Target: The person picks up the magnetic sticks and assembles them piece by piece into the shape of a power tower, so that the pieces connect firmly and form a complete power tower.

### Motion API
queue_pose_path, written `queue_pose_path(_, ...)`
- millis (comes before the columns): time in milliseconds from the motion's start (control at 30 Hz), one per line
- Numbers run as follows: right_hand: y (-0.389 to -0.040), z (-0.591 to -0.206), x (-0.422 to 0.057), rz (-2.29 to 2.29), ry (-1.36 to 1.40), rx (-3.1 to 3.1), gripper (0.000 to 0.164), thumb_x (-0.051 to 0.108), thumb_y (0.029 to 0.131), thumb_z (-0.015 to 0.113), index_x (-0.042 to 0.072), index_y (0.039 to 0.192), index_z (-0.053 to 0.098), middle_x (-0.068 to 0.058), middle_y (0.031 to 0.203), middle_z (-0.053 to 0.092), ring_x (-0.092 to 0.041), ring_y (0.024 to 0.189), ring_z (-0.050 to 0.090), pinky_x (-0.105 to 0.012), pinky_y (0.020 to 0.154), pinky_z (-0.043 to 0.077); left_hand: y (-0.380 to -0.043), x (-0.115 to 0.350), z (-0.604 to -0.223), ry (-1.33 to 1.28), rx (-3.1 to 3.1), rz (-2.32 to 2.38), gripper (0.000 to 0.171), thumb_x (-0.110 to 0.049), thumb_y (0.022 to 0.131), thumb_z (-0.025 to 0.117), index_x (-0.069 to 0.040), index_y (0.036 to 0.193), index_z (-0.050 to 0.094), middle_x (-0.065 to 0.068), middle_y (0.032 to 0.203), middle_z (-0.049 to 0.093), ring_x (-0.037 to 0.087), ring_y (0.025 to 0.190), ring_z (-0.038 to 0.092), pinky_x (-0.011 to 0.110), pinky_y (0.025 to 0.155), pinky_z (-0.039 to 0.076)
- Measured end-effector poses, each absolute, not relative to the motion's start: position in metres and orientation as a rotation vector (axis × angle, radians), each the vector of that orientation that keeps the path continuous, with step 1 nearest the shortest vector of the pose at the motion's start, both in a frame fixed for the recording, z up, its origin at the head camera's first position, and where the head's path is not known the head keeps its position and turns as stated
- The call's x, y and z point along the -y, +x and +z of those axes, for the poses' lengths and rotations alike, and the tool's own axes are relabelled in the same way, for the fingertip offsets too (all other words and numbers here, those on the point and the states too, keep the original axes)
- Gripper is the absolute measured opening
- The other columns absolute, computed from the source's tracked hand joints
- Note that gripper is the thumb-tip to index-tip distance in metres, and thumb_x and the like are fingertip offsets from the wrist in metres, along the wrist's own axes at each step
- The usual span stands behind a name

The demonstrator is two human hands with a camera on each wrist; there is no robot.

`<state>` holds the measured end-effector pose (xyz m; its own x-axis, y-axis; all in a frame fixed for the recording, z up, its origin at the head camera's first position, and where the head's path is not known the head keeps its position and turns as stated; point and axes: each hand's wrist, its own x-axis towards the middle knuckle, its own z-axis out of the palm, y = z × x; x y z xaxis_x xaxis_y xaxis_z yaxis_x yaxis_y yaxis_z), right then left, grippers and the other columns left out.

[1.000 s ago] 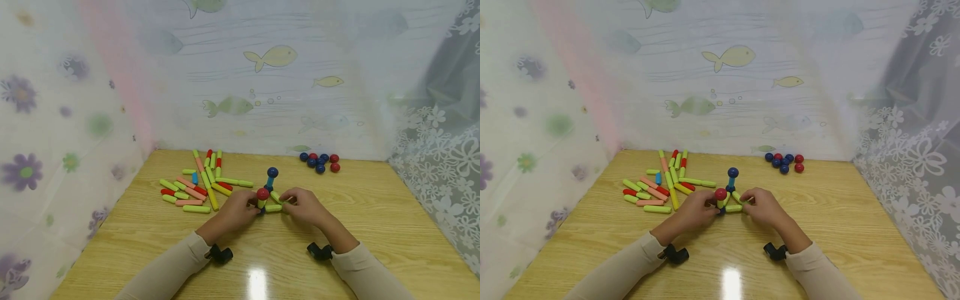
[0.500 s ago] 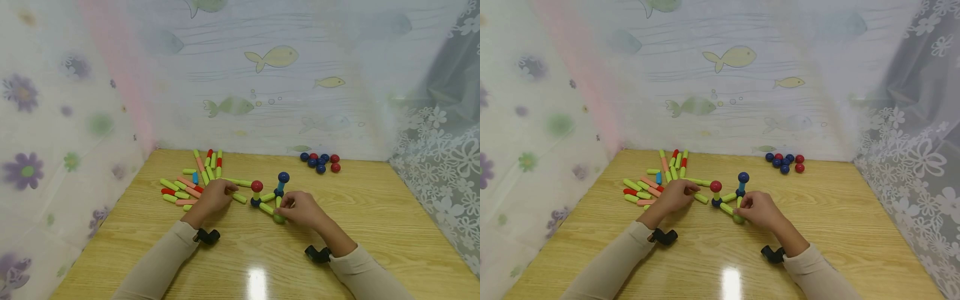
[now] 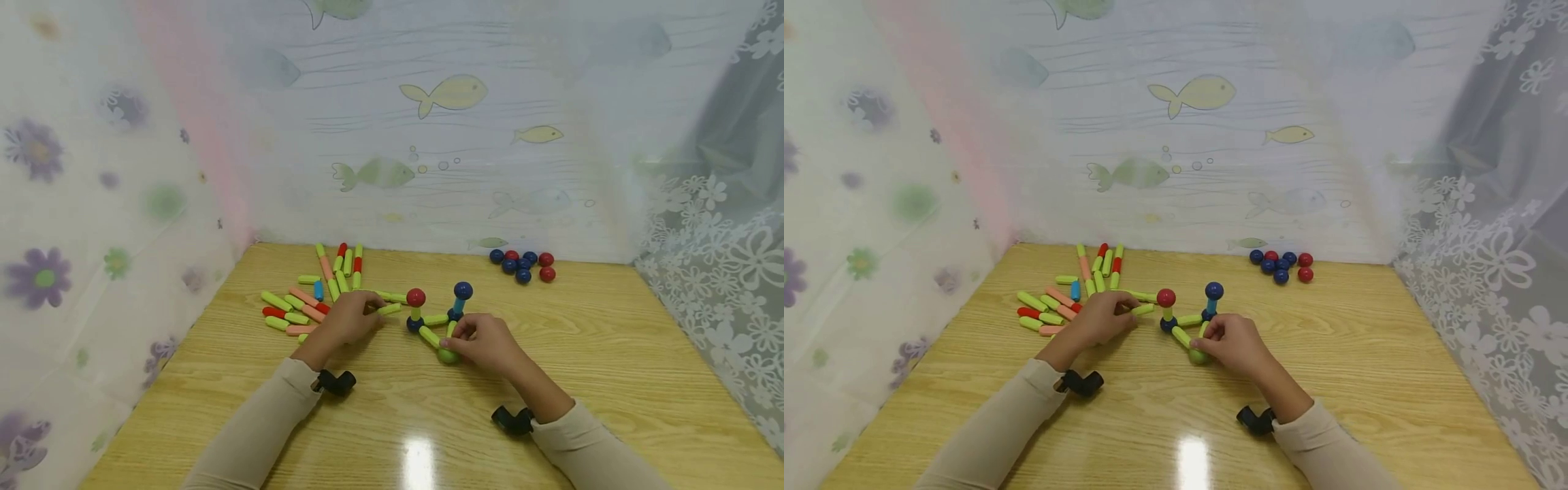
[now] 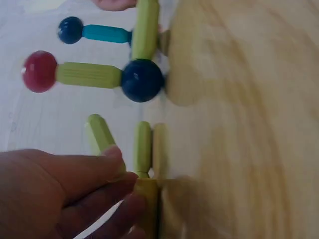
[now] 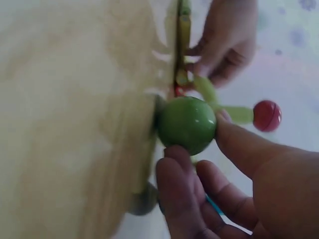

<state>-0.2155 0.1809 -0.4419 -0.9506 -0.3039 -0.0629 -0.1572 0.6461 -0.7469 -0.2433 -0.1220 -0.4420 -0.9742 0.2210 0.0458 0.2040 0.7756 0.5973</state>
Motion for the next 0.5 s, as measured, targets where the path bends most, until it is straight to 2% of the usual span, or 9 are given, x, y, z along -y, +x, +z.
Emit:
queue_pose_path(133, -0.216, -0.446, -0.176, -1.271, -0.351, -2.644, 0.023, 0.037, 0.09, 0.082, 0.016, 0.097, 0.075, 0.0, 0.095, 0.071, -0.015, 0.082, 0.066, -0.028, 0.067, 0.055, -0.246, 0.127, -0.434, 0.336, -2.786, 1.272, 0.024, -0.026, 0.097, 0.075, -0.017, 0.119, 0.073, 0.001, 0.11, 0.072, 0.02, 0.101, 0.068, 0.039, 0.085, 0.058)
queue_pose_path(367, -0.219, -0.45, -0.173, -1.433, -0.347, -2.511, 0.017, 0.023, 0.094, 0.079, 0.009, 0.103, 0.076, -0.006, 0.099, 0.072, -0.016, 0.08, 0.073, -0.032, 0.07, 0.062, -0.245, 0.127, -0.427, 0.589, -2.507, 1.413, 0.027, -0.026, 0.094, 0.079, -0.009, 0.115, 0.074, 0.003, 0.104, 0.073, 0.017, 0.096, 0.069, 0.034, 0.084, 0.058)
queue_pose_path(500, -0.22, -0.451, -0.173, -1.461, -0.351, -2.472, 0.017, 0.022, 0.094, 0.079, 0.008, 0.104, 0.076, -0.008, 0.1, 0.072, -0.017, 0.081, 0.074, -0.033, 0.071, 0.063, -0.238, 0.106, -0.43, 0.651, -2.541, 1.335, 0.019, -0.025, 0.092, 0.08, -0.015, 0.108, 0.076, -0.004, 0.098, 0.074, 0.011, 0.091, 0.069, 0.032, 0.083, 0.058)
